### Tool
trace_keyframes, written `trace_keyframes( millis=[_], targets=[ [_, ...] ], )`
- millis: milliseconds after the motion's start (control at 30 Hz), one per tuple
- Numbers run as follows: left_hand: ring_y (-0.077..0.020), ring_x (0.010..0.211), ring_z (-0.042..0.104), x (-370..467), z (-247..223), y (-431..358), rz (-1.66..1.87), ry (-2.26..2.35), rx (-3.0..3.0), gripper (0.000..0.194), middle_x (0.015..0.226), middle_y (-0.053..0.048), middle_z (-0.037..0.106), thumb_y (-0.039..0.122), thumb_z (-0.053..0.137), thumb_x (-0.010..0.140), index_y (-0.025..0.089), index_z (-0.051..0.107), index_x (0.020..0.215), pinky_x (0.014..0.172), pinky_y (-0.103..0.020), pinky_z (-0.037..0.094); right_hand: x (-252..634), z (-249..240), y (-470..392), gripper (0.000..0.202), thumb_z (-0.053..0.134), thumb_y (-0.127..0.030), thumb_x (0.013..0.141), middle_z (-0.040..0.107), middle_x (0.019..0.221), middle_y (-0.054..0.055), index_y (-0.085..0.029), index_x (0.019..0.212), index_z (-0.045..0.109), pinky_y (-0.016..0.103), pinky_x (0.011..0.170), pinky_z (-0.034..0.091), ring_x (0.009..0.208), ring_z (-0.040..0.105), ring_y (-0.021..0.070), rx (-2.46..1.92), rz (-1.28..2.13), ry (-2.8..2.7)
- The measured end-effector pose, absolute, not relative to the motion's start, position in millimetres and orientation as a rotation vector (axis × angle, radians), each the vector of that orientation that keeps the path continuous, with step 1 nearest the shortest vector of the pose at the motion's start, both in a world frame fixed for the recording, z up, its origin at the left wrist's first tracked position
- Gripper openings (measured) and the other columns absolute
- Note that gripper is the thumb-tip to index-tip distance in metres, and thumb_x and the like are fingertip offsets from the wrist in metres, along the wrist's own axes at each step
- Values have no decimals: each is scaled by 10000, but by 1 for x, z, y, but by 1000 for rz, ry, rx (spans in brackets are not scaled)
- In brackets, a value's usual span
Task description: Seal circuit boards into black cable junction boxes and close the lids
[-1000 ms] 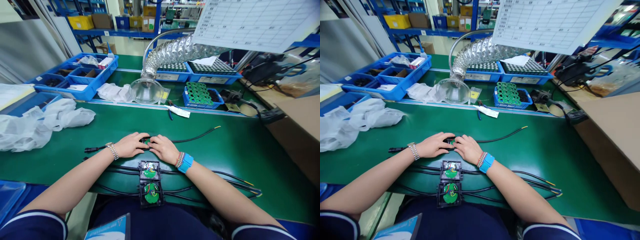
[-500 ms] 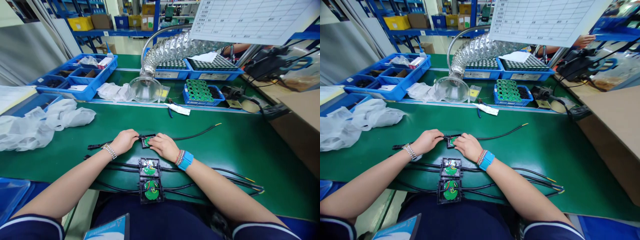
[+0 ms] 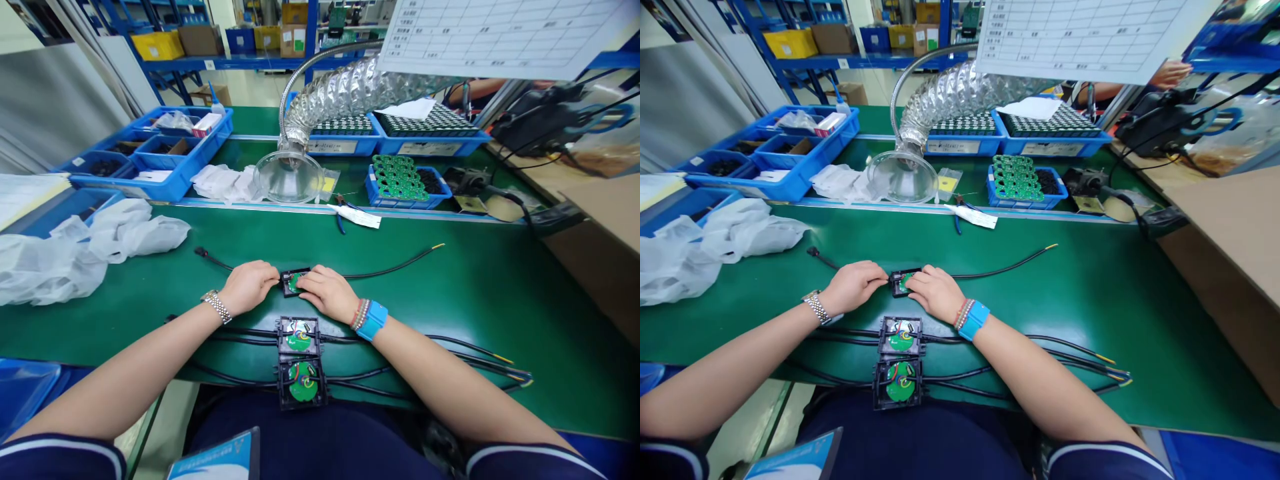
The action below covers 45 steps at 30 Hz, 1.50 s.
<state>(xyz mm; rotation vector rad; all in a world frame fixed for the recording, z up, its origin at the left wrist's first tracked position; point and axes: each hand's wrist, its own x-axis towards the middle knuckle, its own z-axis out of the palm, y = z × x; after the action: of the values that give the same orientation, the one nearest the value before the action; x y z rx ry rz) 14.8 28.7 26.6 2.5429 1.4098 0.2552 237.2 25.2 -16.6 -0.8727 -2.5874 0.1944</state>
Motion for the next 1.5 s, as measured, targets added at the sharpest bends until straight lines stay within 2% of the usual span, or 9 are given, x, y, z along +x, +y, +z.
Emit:
trace_keyframes(
  millis=[267, 467, 633, 867, 1000, 1300, 1500],
  targets=[
    [-163, 820, 618, 10, 16, 28, 197, 1409, 2494, 209, 887, -12, 687, 281, 461, 872, 206, 655, 877, 751, -268, 454, 235, -11, 23, 265, 470, -304, 894, 600, 906, 66, -173, 1117, 527, 307, 747, 372, 840, 435, 188, -931, 267, -2594],
    [-157, 795, 577, 11, 15, 26, 330, 1320, 2675, 191, 805, -18, 659, 254, 460, 876, 186, 637, 858, 709, -260, 446, 236, -12, 23, 322, 447, -302, 904, 596, 922, 69, -184, 1202, 486, 316, 743, 374, 825, 432, 188, -925, 301, -2597],
    [-155, 734, 548, 12, 14, 24, 266, 1297, 2832, 199, 714, -19, 622, 235, 454, 874, 174, 625, 793, 636, -249, 425, 234, -10, 22, 355, 429, -287, 912, 573, 902, 53, -217, 1259, 458, 314, 725, 361, 788, 398, 181, -937, 252, -2656],
    [-155, 651, 499, 21, 19, 27, 49, 1200, 2954, 183, 656, -34, 586, 116, 468, 808, 154, 595, 682, 567, -252, 384, 224, 2, 18, 330, 439, -317, 904, 518, 913, 74, -212, 1206, 520, 314, 700, 348, 784, 377, 186, -1026, 195, -2738],
    [-171, 678, 497, 20, 13, 24, 37, 1179, 3004, 181, 675, -44, 570, 103, 441, 819, 152, 589, 728, 575, -266, 393, 221, 5, 15, 312, 441, -313, 904, 505, 920, 79, -217, 1186, 532, 309, 682, 339, 802, 380, 191, -1075, 146, -2755],
    [-141, 739, 526, 5, -5, 27, 180, 1180, 2878, 212, 766, -20, 569, 225, 385, 909, 175, 585, 863, 641, -238, 423, 221, -1, 14, 331, 458, -317, 898, 522, 903, 78, -212, 1207, 517, 313, 681, 354, 783, 385, 192, -1072, 108, -2719],
    [-167, 722, 506, 10, -3, 22, 130, 1149, 2995, 179, 748, -40, 567, 135, 409, 868, 162, 582, 832, 568, -258, 402, 219, 1, 14, 319, 465, -314, 893, 510, 897, 82, -238, 1193, 541, 319, 670, 365, 784, 385, 199, -1090, 193, -2725]
  ],
)
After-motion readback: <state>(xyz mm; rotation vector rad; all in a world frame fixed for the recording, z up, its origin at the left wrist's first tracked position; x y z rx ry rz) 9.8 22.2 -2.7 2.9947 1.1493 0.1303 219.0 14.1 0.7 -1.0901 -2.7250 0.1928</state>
